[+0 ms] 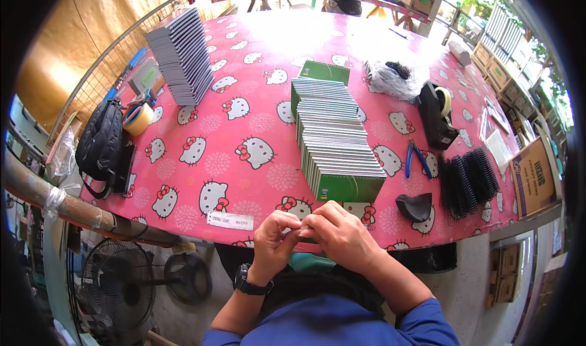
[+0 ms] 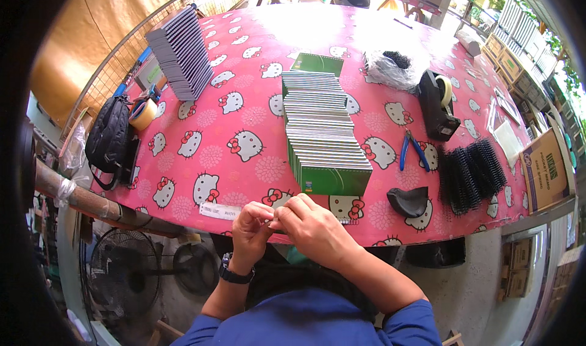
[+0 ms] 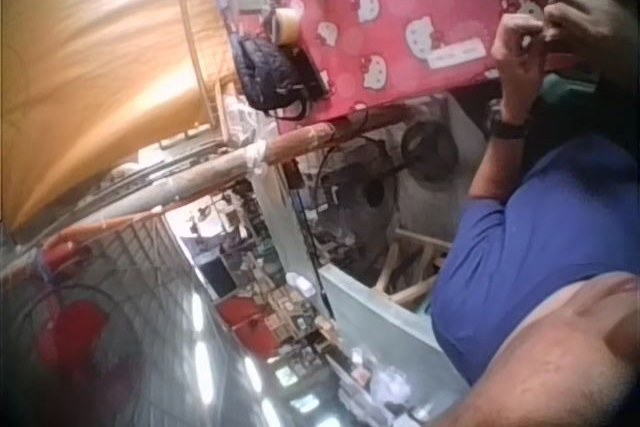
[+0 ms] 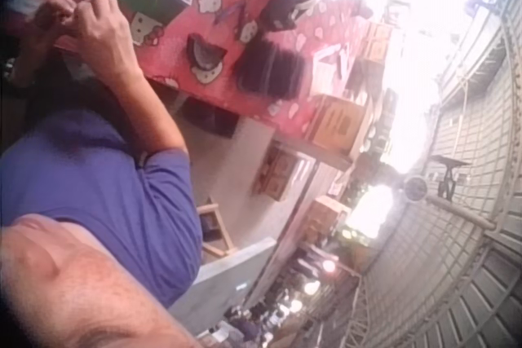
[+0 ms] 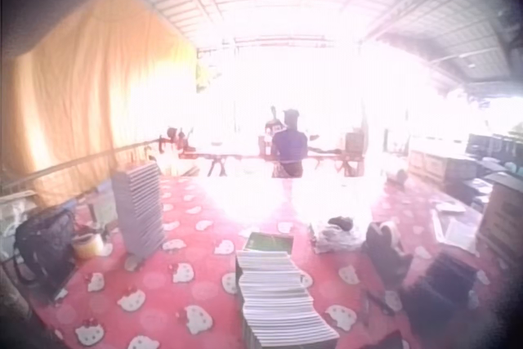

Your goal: The person binds small green notepads by hand, inserting metal spiral coils into the pre-punched holes and then crimping the ends of the coils.

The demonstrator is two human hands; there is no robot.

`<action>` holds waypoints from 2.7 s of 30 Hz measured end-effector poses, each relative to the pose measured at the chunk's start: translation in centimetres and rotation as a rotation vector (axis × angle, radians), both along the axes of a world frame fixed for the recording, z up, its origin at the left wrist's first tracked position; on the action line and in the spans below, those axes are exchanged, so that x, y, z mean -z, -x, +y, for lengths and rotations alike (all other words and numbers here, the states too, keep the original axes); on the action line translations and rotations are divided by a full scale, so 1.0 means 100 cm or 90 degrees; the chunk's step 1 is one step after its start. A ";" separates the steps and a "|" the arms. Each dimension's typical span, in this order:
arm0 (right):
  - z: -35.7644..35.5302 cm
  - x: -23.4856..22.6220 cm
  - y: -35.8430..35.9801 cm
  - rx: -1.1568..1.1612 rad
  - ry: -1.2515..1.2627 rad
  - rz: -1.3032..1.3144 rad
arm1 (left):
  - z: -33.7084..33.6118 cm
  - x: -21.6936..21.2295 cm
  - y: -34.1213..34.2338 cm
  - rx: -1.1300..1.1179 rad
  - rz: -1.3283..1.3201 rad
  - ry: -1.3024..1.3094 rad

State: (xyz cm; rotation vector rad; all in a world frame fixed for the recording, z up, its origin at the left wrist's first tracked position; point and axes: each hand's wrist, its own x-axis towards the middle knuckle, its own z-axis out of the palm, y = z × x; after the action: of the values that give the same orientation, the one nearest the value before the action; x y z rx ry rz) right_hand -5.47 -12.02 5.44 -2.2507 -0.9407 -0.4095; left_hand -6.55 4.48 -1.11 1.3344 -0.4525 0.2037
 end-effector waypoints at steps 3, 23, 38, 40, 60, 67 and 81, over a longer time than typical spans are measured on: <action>0.000 -0.005 -0.003 0.034 0.017 -0.009 | 0.004 0.001 0.000 -0.039 0.051 0.008; -0.053 0.023 -0.007 0.147 -0.131 -0.042 | 0.004 0.003 -0.014 -0.105 -0.064 -0.237; -0.061 0.062 0.012 0.227 -0.396 0.139 | -0.051 -0.016 -0.005 -0.221 -0.356 -0.643; -0.110 0.053 0.010 0.441 -0.197 -0.102 | -0.047 -0.021 -0.007 -0.181 -0.347 -0.614; -0.249 0.057 -0.007 0.825 0.113 -0.095 | -0.047 -0.017 -0.012 -0.172 -0.426 -0.579; -0.166 0.009 0.023 0.378 -0.235 0.192 | -0.044 -0.017 -0.009 -0.177 -0.343 -0.573; -0.116 0.020 0.025 0.120 -0.228 0.259 | -0.048 -0.024 -0.012 -0.135 -0.345 -0.567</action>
State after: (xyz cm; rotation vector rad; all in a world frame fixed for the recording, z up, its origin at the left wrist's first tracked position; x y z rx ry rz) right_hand -7.96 -23.64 3.46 -1.9894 -0.4099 -0.1716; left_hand -5.31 -0.32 1.28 2.2131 -0.9212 0.5943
